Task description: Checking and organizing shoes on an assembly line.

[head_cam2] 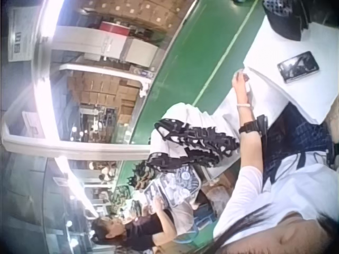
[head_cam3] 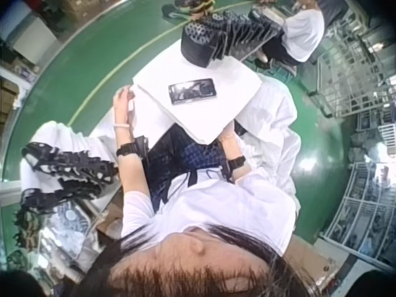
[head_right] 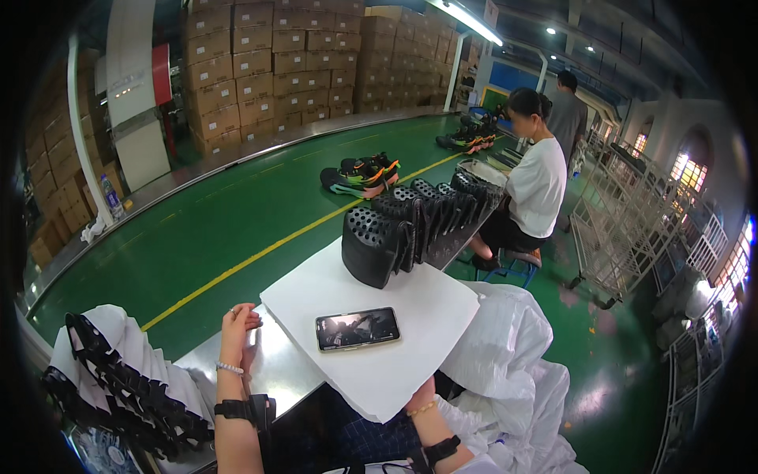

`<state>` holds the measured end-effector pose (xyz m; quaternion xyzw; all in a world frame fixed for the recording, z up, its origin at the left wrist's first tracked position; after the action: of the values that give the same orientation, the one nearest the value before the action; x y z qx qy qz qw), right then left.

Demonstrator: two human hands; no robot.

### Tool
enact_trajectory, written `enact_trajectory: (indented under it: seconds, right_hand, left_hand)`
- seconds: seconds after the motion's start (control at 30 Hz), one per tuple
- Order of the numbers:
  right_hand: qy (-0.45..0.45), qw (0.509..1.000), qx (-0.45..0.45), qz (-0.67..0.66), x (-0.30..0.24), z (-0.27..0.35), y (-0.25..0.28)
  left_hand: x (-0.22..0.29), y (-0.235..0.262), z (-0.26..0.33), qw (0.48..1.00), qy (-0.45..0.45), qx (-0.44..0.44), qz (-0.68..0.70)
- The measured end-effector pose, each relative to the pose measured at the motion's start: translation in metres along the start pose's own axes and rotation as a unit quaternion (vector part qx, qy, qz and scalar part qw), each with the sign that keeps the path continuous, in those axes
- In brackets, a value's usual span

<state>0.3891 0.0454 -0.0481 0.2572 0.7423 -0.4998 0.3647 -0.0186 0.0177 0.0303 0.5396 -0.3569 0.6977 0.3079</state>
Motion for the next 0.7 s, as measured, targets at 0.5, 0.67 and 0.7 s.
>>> enact_trajectory:
  seconds: [0.5,0.67,0.7]
  right_hand:
    - [0.151,0.785,0.004,0.601,-0.079,-0.023,-0.006]
    - [0.181,0.733,0.006,0.656,-0.076,-0.021,0.004]
    - [0.149,0.73,-0.017,0.666,-0.071,-0.023,0.002]
  left_hand:
    - [-0.008,-0.004,-0.003,1.0,0.012,-0.005,-0.016]
    - [-0.006,0.0,-0.003,1.0,-0.004,-0.003,-0.009]
    - [-0.004,0.001,-0.003,1.0,-0.006,-0.001,-0.011]
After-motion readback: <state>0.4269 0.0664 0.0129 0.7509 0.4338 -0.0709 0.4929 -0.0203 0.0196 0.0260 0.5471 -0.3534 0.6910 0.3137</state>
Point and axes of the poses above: each hand's wrist, its own z-axis away from the middle knuckle, its own y-axis out of the back of the hand, x = y × z, the point moved 10 cm from there along -z, towards the middle knuckle, and after that the axes turned 10 degrees about y, right-handed, at the moved point
